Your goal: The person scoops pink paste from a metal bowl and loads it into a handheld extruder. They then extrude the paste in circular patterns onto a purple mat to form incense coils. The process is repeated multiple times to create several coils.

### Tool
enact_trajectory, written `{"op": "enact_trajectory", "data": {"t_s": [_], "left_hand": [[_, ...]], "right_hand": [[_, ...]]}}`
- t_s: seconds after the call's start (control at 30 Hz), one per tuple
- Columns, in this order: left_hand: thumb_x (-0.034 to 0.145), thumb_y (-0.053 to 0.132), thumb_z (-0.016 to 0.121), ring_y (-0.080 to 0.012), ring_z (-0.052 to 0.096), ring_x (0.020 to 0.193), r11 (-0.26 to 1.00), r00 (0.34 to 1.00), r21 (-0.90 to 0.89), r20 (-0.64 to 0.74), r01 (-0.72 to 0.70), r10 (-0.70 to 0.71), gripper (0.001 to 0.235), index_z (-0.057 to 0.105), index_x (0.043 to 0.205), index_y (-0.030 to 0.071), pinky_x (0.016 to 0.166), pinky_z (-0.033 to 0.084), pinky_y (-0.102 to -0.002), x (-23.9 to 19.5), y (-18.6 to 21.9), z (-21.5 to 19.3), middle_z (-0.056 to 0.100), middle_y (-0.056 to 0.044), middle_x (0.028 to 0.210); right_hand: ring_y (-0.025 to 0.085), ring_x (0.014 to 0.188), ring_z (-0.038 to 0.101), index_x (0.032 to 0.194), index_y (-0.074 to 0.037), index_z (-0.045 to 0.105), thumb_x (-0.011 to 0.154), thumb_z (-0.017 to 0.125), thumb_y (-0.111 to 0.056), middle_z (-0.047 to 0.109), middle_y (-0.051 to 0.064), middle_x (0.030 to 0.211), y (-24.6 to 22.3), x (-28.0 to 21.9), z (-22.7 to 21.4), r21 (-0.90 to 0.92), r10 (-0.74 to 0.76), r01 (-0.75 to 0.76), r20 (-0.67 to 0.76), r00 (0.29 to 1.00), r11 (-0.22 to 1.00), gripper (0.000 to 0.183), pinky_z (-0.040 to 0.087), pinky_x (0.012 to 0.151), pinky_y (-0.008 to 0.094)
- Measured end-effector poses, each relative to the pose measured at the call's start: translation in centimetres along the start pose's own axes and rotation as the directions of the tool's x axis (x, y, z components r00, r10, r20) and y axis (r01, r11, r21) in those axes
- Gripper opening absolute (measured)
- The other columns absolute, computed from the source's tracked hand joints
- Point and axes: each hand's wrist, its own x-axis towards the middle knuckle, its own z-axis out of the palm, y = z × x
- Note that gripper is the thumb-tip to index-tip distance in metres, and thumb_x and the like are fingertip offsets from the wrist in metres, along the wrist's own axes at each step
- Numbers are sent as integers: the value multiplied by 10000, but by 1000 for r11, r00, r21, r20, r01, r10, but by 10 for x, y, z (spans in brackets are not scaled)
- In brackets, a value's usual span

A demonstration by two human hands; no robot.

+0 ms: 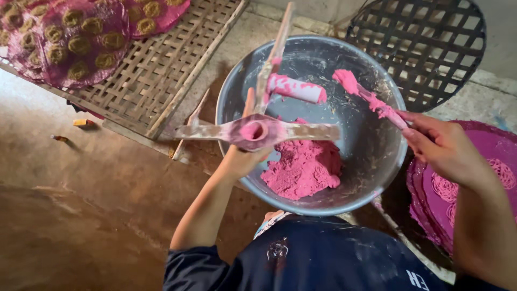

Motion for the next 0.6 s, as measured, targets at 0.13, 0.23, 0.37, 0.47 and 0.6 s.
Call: {"op": "enact_trajectory", "data": {"t_s": [0.13,0.23,0.37,0.47,0.6], "left_hand": [[884,-47,687,-104,549,818,974,971,145,-140,-173,193,795,319,1566,129,668,482,-252,-10,-18,-17,591,-24,1021],[897,-36,709,-89,562,822,972,933,168,-292,-165,208,857,285,1632,83,689,495,-240,-9,-25,-9,607,-19,1014],[918,-18,770,-123,649,980,874,877,397,-266,-279,401,892,248,1636,69,874,562,-271,-2,-20,8,669,-48,1132],[913,2,785,-110,656,968,921,900,323,-300,-217,317,931,216,1647,74,859,560,-256,-4,-13,11,667,-42,1118],[917,-5,793,-103,636,931,923,886,322,-335,-212,320,916,244,1645,77,835,547,-249,-7,-10,10,665,-34,1090]], "right_hand": [[281,722,721,1436,-250,613,997,560,-317,769,130,889,-3,38,33,-317,-154,211,196,968,925,446,564,679,408],[413,796,735,1411,-383,631,1069,470,-380,733,201,939,-22,73,86,-592,46,109,240,970,798,378,555,788,493],[400,846,724,1103,-151,726,936,620,-308,735,182,910,-54,102,138,-726,-125,415,419,899,549,253,579,710,513],[381,857,738,910,-62,766,870,643,-213,739,172,931,-62,107,162,-717,-149,557,551,821,419,199,600,713,483],[360,864,747,914,-37,752,890,640,-197,740,172,932,-49,97,172,-677,-7,653,693,721,339,197,606,719,470]]}}
